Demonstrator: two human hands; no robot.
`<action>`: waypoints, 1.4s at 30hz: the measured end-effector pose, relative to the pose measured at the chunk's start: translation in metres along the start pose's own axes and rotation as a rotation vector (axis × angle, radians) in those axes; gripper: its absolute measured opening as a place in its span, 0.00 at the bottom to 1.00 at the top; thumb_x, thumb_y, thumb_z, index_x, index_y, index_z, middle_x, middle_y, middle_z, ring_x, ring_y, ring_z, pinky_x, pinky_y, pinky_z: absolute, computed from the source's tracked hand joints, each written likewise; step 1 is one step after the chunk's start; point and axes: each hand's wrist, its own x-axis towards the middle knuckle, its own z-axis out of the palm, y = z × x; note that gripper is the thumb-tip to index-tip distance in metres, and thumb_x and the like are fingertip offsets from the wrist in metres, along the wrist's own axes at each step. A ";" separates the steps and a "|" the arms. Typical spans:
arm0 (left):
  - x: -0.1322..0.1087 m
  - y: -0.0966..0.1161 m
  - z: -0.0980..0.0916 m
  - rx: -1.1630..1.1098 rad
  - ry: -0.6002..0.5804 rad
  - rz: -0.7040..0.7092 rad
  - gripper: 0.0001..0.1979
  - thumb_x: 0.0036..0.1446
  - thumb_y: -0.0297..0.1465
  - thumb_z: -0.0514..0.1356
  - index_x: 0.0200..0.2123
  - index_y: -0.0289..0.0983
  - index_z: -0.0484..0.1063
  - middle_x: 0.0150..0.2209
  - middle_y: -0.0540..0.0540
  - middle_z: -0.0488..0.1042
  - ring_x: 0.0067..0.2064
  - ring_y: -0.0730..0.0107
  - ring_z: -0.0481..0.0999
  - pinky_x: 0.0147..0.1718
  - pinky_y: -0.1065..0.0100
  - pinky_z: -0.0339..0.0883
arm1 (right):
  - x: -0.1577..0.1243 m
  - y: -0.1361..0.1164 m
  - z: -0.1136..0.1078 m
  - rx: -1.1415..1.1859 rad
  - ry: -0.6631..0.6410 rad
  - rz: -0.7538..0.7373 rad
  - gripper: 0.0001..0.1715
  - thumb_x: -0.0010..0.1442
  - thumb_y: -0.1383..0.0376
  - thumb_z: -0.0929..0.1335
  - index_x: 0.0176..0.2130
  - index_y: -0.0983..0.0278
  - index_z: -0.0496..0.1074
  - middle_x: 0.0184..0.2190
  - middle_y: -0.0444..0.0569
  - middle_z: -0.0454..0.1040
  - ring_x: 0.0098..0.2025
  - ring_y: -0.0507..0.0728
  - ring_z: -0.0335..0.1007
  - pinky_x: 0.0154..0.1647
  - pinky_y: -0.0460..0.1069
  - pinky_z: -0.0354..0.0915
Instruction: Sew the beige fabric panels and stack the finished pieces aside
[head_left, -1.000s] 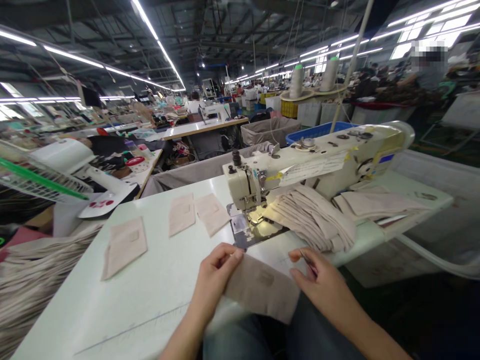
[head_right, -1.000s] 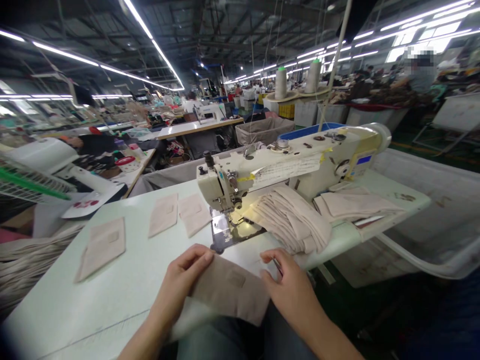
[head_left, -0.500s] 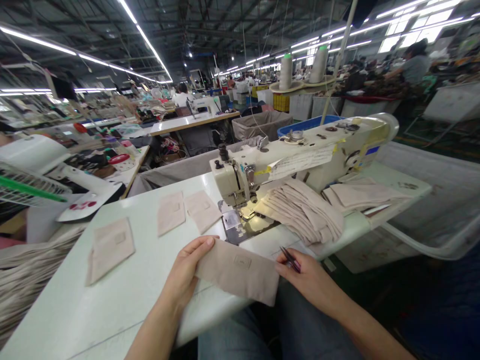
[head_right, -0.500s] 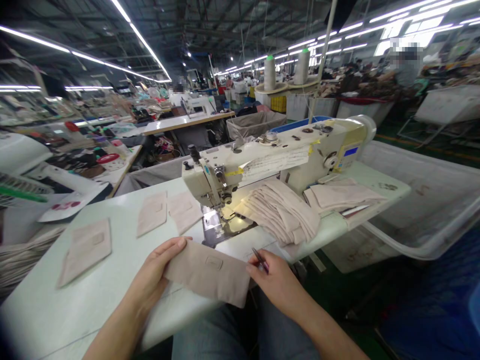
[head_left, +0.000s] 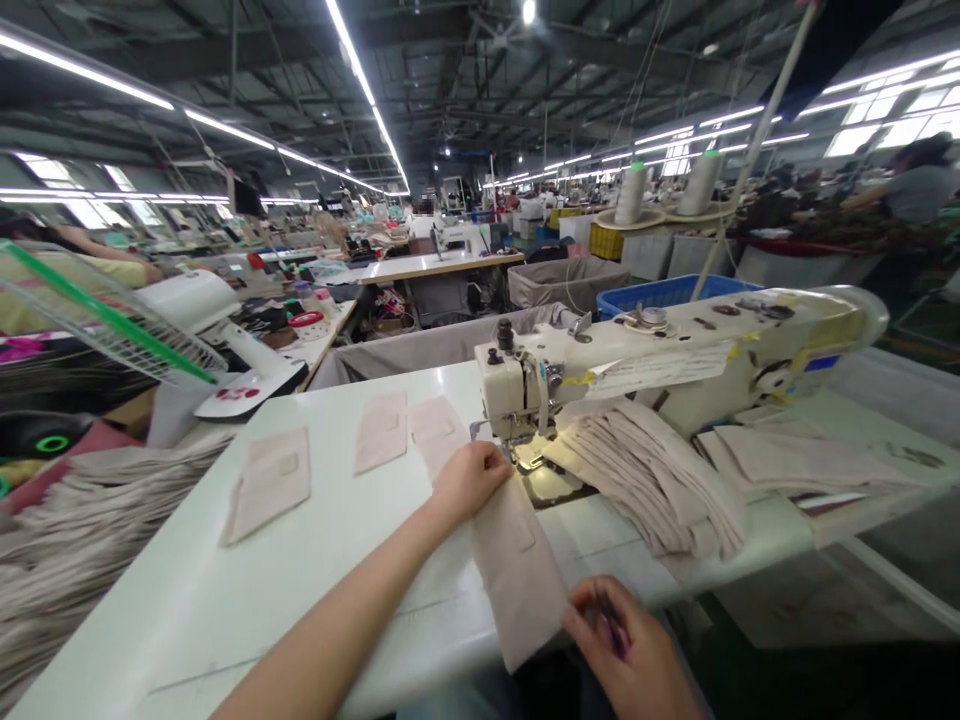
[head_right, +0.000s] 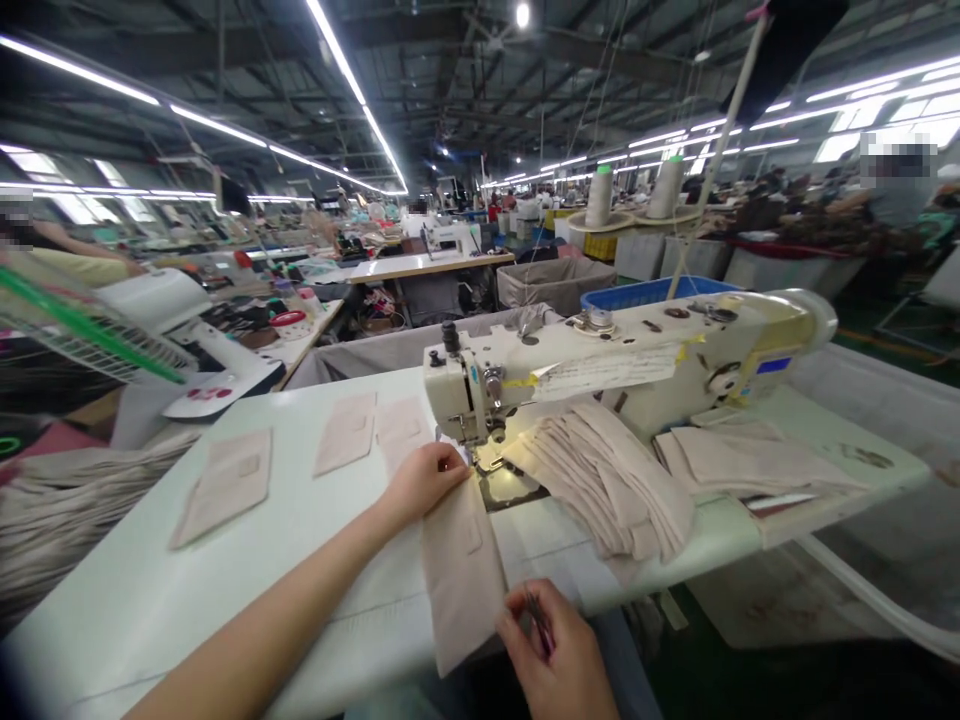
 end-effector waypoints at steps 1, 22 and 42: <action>0.002 0.000 0.004 0.015 -0.003 0.001 0.07 0.50 0.30 0.62 0.22 0.37 0.72 0.23 0.50 0.71 0.27 0.69 0.67 0.28 0.69 0.55 | 0.001 0.004 0.001 -0.015 0.004 -0.008 0.18 0.57 0.49 0.69 0.31 0.61 0.71 0.24 0.42 0.68 0.25 0.53 0.60 0.29 0.48 0.60; 0.016 -0.001 0.007 0.191 -0.029 -0.049 0.10 0.53 0.25 0.56 0.20 0.37 0.65 0.21 0.52 0.66 0.24 0.73 0.62 0.25 0.70 0.48 | 0.028 0.031 -0.016 -0.789 -0.167 -0.908 0.22 0.57 0.79 0.56 0.43 0.59 0.66 0.35 0.43 0.77 0.28 0.52 0.76 0.25 0.44 0.64; 0.018 -0.005 0.007 0.209 -0.030 -0.069 0.11 0.56 0.29 0.57 0.21 0.37 0.68 0.21 0.51 0.68 0.24 0.71 0.65 0.25 0.69 0.49 | 0.028 0.031 -0.018 -0.854 -0.259 -0.850 0.21 0.54 0.79 0.59 0.43 0.58 0.65 0.36 0.43 0.75 0.30 0.52 0.75 0.27 0.45 0.62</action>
